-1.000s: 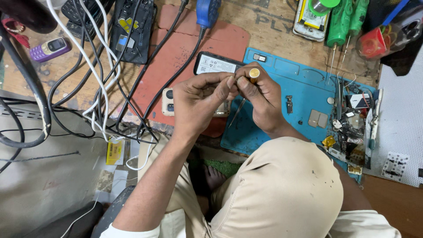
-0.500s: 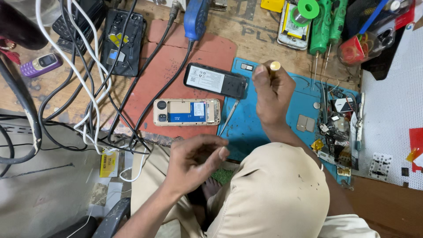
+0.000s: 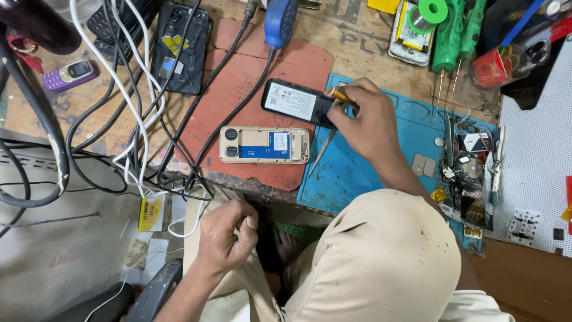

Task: The person disassembles a keypad mobile phone at a repair workbench. They remove the back cover and battery, test the phone with a charging cable, then use a screwdriver to unscrew the rear panel and pry the housing open, lifting the internal board assembly out of the case.

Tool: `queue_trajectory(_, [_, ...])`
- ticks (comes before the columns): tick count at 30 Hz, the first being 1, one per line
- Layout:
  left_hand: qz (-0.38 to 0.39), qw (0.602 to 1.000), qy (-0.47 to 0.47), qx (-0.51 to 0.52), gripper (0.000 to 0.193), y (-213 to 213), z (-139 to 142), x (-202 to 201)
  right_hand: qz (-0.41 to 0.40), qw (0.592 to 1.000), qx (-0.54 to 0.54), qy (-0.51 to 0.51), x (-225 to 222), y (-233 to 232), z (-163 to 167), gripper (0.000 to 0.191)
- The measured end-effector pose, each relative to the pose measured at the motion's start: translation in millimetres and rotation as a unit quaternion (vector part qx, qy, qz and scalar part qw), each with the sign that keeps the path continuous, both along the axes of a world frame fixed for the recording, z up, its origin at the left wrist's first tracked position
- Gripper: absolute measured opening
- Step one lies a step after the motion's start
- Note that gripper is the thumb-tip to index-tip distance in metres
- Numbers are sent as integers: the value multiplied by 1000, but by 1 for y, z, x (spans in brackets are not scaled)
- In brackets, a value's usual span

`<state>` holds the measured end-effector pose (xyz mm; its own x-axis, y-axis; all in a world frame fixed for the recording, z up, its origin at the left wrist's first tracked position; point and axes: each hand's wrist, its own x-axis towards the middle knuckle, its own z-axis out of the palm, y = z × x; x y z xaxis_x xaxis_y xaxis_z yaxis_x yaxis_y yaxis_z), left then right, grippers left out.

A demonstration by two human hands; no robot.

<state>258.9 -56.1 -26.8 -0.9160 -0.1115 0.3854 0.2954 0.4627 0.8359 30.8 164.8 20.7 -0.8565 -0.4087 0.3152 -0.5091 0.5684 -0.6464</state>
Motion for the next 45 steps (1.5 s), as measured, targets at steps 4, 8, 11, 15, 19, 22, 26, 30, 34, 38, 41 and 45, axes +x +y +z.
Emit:
queue_trajectory(4, [78, 977, 97, -174, 21, 3, 22, -26, 46, 984, -169, -43, 10, -2, 5, 25])
queue_trajectory(8, [134, 948, 103, -270, 44, 18, 40, -62, 132, 973, -191, -5, 24, -4, 5, 29])
queue_trajectory(11, [141, 944, 75, -289, 65, 31, 44, -81, 177, 950, -257, -16, 28, -6, 1, 35])
queue_trajectory(15, [141, 939, 58, -309, 66, 35, 41, -90, 218, 935, -277, -25, 29, -5, -7, 59])
queue_trajectory(19, [108, 944, 48, -309, 61, 22, 35, -84, 235, 935, -263, -26, 31, -7, -14, 51])
queue_trajectory(22, [92, 945, 53, -309, 63, 14, 32, -80, 254, 930, -263, -38, 31, -8, -17, 51])
queue_trajectory(26, [105, 945, 53, -305, 62, 15, 28, -81, 260, 931, -255, -36, 32, -8, -18, 51])
queue_trajectory(30, [111, 944, 50, -305, 60, 17, 26, -81, 279, 927, -249, -27, 32, -9, -17, 50])
queue_trajectory(34, [113, 944, 55, -304, 59, 16, 25, -81, 289, 927, -237, -10, 31, -11, -15, 48])
queue_trajectory(38, [116, 943, 58, -306, 59, 16, 26, -81, 250, 945, -141, 156, 27, -11, -9, 51])
queue_trajectory(41, [113, 945, 56, -303, 58, 16, 26, -81, 234, 949, -185, 101, 28, -12, -8, 48])
queue_trajectory(45, [115, 944, 55, -303, 57, 15, 25, -82, 287, 938, -177, 77, 28, -13, -7, 50])
